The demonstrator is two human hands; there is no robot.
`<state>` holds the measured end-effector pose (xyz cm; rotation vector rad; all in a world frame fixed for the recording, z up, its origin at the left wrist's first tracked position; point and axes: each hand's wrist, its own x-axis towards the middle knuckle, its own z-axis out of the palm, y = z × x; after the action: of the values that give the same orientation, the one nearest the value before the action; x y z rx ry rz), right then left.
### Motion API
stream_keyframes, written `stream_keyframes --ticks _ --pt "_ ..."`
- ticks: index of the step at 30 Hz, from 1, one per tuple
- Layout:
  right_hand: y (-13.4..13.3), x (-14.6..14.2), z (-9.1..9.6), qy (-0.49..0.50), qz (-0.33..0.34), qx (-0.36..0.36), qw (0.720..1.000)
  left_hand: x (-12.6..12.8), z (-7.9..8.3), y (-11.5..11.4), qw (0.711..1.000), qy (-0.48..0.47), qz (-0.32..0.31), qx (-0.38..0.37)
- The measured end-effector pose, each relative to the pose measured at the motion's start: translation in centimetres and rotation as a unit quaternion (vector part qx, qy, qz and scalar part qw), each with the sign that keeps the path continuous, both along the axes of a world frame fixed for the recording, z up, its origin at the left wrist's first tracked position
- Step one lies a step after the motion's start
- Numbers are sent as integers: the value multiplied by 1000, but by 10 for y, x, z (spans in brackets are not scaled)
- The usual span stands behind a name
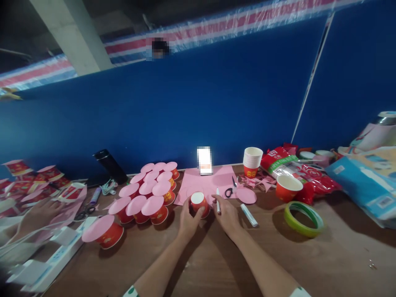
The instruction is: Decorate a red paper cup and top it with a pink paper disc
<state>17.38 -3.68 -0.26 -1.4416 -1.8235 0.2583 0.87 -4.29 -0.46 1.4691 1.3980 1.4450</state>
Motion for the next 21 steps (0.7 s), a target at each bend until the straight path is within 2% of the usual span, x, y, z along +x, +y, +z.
stream_keyframes --ticks 7,13,17,21 --pt "5 -1 -3 1 -6 -19 1000 -4 6 -5 999 -11 -39 -1" --pt "3 -2 1 12 18 -58 998 -2 8 -5 999 -27 -33 2" --pt "2 -3 7 -13 -20 -84 996 -5 5 -1 998 -32 12 53" --pt "5 1 4 0 -25 -81 996 -12 11 2 983 -36 89 156"
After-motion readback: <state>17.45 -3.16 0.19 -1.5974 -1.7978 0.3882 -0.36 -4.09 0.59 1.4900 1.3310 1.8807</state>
